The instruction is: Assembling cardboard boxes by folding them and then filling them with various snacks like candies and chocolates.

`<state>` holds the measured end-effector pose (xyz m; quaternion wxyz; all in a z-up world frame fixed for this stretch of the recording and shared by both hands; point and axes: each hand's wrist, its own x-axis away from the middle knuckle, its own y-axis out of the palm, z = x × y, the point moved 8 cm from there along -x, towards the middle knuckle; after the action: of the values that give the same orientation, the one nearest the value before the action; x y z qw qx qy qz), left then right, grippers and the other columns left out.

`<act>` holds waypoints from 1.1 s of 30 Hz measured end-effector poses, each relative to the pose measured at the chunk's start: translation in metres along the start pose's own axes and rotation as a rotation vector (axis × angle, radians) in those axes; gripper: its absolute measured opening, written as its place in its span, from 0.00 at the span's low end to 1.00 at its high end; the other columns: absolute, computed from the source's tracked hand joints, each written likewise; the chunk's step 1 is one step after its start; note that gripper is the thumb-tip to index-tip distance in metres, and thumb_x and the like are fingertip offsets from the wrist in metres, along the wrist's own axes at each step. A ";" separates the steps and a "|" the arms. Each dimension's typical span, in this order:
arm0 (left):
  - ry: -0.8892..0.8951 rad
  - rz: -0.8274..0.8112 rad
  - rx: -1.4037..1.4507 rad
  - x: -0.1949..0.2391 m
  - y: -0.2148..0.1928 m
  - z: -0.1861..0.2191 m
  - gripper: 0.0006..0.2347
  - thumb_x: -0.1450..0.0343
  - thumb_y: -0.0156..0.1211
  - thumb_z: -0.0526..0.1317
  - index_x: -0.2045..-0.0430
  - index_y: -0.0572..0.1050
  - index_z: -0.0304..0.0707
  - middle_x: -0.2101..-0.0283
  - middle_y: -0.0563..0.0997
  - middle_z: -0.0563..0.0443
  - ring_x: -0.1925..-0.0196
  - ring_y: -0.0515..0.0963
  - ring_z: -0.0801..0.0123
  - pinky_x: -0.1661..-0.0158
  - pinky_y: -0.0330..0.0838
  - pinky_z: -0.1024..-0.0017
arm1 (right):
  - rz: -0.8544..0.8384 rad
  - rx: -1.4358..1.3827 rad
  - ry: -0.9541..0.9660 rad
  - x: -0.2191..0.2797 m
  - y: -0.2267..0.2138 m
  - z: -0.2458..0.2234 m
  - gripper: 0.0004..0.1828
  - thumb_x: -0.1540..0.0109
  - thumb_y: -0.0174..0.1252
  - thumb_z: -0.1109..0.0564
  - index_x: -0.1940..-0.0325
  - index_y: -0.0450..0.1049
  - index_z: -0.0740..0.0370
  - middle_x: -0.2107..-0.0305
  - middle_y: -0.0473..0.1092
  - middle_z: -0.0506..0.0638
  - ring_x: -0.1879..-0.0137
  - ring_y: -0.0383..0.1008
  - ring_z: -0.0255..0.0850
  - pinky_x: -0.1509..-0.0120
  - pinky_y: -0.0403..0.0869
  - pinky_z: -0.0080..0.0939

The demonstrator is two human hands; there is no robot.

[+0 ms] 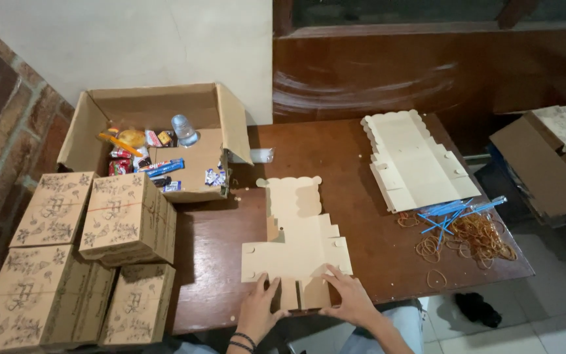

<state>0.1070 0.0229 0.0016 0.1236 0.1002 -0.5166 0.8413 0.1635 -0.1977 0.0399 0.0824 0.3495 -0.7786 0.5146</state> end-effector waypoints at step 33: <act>0.178 0.481 0.109 0.000 -0.006 -0.022 0.07 0.31 0.62 0.37 0.61 0.81 0.48 0.53 0.79 0.57 0.54 0.75 0.61 0.55 0.66 0.64 | 0.311 -0.252 -0.123 -0.026 0.001 0.042 0.23 0.42 0.52 0.64 0.52 0.82 0.39 0.33 0.66 0.33 0.38 0.77 0.40 0.42 0.75 0.44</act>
<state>0.1086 0.0451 -0.0029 -0.0407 -0.0936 -0.4663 0.8787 0.1919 -0.2216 0.0073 -0.0029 0.2427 -0.8850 0.3974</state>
